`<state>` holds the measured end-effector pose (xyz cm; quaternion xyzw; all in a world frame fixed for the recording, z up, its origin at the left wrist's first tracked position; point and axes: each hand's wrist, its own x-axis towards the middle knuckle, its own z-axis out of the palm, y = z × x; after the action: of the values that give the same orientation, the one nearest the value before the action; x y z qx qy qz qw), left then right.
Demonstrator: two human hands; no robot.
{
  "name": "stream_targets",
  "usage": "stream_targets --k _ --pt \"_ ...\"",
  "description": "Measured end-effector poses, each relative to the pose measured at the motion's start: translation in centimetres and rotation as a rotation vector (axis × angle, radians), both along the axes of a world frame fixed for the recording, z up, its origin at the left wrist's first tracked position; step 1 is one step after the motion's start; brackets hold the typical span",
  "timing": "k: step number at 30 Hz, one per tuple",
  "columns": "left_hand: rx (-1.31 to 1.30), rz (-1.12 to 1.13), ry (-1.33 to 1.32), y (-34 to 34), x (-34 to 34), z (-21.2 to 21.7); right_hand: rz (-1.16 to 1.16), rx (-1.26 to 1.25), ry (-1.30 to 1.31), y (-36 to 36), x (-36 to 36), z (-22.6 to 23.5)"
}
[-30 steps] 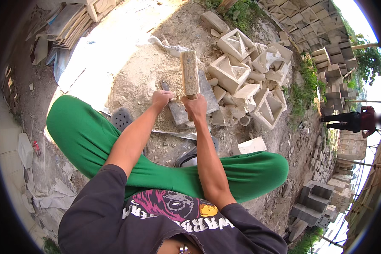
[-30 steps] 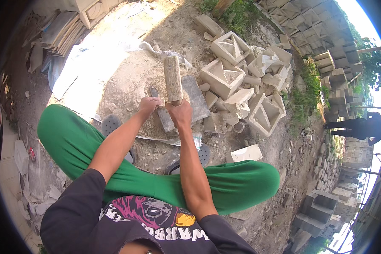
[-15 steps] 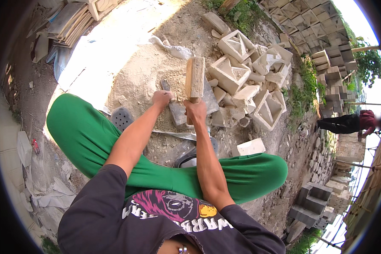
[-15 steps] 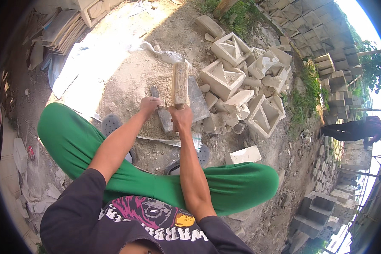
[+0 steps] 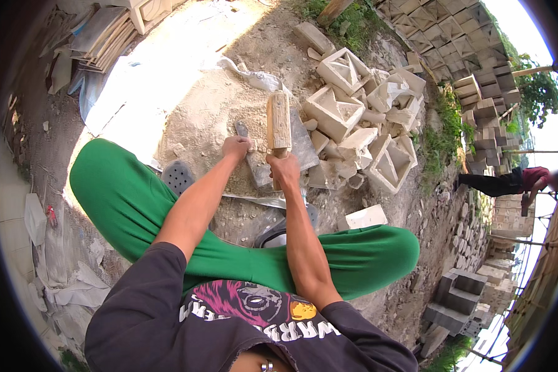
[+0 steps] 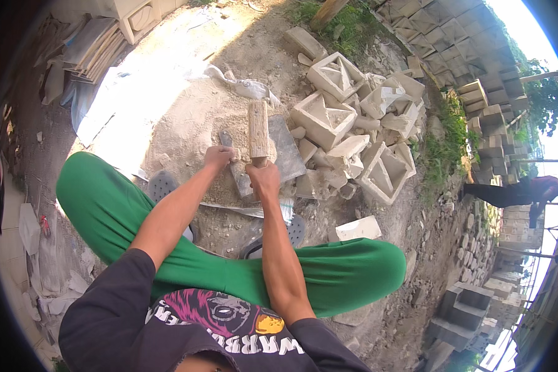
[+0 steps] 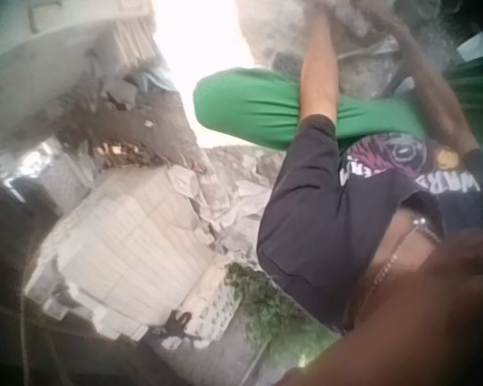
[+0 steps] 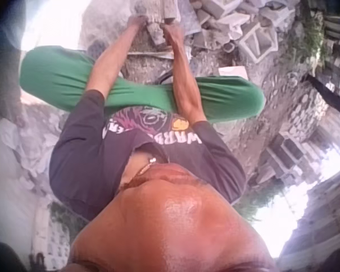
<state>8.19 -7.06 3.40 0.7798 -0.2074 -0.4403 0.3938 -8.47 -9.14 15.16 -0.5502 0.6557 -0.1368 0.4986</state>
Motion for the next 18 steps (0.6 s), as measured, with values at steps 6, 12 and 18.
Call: stream_targets --k 6,12,18 --pt "-0.111 -0.028 0.017 0.2 0.1 -0.7 0.003 -0.284 -0.003 0.9 0.2 -3.5" --pt "0.008 0.037 -0.047 -0.3 -0.5 0.5 0.073 0.086 0.161 0.7 -1.2 -6.3" --pt "-0.082 -0.015 -0.008 0.3 -0.4 0.0 -0.013 -0.131 -0.049 0.3 0.8 1.4"
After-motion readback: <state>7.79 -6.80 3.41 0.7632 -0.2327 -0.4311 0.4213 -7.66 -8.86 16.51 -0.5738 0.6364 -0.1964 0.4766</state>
